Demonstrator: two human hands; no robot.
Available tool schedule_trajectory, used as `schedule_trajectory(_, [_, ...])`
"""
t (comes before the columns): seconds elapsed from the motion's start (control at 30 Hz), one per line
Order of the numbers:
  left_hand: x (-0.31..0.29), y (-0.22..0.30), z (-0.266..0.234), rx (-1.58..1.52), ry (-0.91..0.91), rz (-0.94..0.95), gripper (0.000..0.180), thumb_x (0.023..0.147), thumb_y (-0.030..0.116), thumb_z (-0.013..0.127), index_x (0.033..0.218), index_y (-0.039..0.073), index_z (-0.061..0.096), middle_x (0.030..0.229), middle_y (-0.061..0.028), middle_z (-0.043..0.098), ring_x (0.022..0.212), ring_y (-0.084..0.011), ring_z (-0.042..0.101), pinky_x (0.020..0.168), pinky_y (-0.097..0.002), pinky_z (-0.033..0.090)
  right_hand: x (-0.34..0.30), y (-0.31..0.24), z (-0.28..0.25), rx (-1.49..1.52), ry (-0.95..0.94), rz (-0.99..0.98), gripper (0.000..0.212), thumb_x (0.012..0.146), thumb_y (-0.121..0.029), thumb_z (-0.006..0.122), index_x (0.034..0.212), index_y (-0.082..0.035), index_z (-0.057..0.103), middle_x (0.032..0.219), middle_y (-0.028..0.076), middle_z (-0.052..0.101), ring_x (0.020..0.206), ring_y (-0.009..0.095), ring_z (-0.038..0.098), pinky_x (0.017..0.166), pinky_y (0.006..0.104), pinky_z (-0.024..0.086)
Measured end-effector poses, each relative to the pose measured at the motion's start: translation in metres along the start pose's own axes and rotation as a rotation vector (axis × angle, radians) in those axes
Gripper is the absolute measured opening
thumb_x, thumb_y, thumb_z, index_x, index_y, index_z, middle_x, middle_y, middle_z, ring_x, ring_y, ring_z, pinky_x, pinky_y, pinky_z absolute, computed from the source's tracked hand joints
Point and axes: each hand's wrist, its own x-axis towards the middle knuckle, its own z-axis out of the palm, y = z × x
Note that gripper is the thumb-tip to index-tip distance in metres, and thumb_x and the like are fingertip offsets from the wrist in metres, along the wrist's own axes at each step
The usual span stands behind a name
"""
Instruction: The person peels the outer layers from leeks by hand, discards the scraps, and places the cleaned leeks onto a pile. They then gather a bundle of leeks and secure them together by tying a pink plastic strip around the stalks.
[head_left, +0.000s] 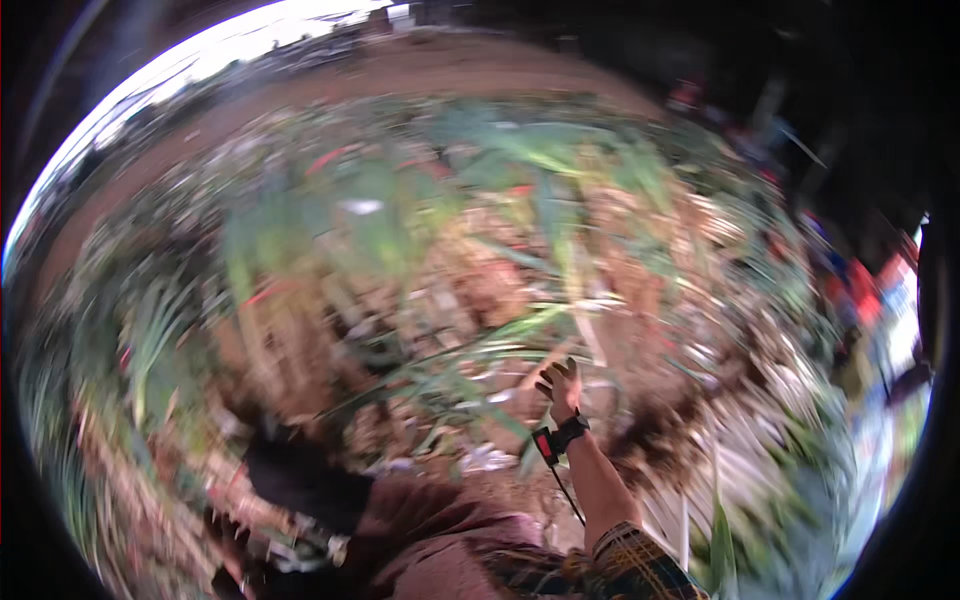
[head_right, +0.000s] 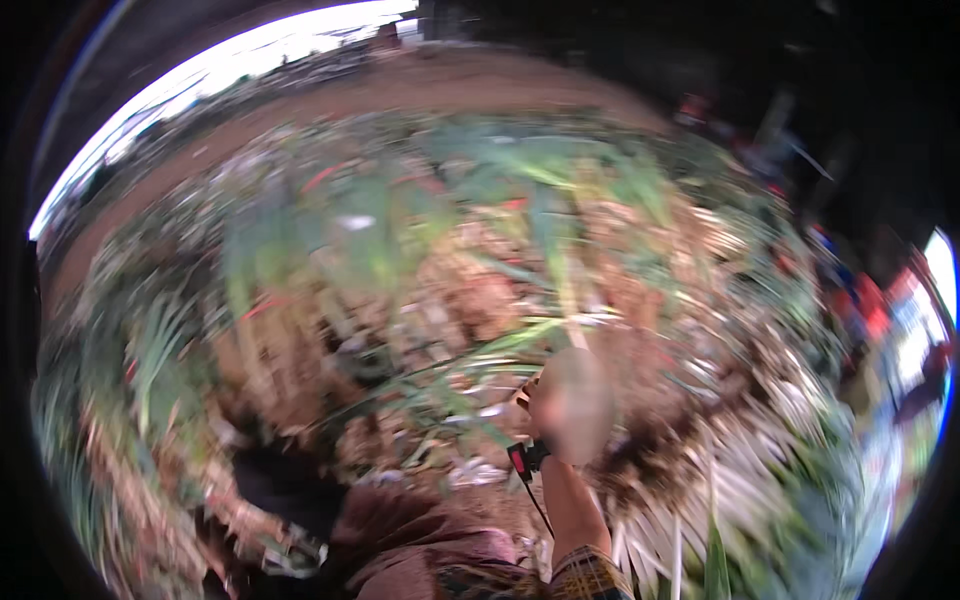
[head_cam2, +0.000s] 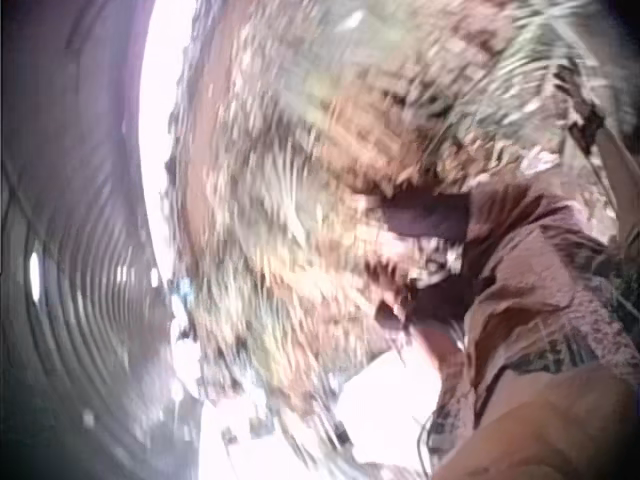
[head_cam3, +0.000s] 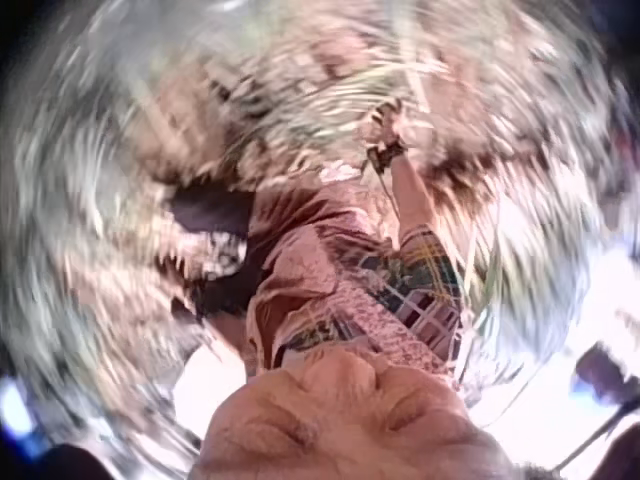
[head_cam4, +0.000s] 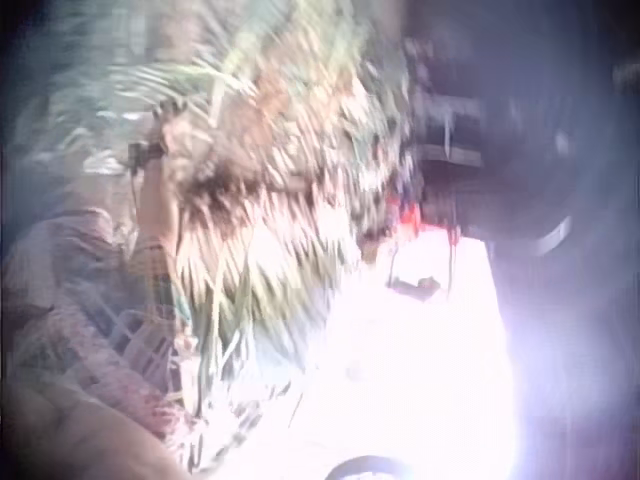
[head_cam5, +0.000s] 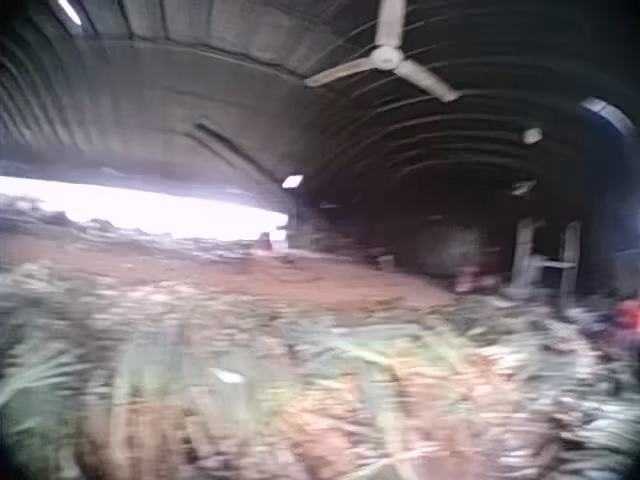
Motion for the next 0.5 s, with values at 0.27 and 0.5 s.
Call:
schedule_trajectory(0.27, [-0.062, 0.063, -0.016, -0.142, 0.303, 0.257, 0.038, 0.082, 0.007, 0.054, 0.118, 0.001, 0.045, 0.089, -0.0041, 0.053, 0.07, -0.0105, 0.053, 0.059, -0.0233, 0.046, -0.198, -0.039, 0.337, 0.084, -1.286, 0.186, 0.036, 0.085, -0.014, 0.053, 0.119, -0.004, 0.046, 0.107, 0.01, 0.056, 0.086, 0.018, 0.058, 0.073, 0.0315, 0.05])
schedule_trajectory(0.5, [-0.027, 0.009, -0.062, -0.14, 0.52, 0.08, 0.033, 0.08, 0.002, 0.052, 0.113, 0.0, 0.049, 0.081, -0.0026, 0.056, 0.064, -0.0075, 0.052, 0.055, -0.0205, 0.046, -0.351, 0.01, 0.438, 0.005, -1.795, 0.195, 0.029, 0.085, -0.012, 0.052, 0.113, -0.005, 0.052, 0.095, 0.009, 0.061, 0.078, 0.014, 0.058, 0.066, 0.0277, 0.051])
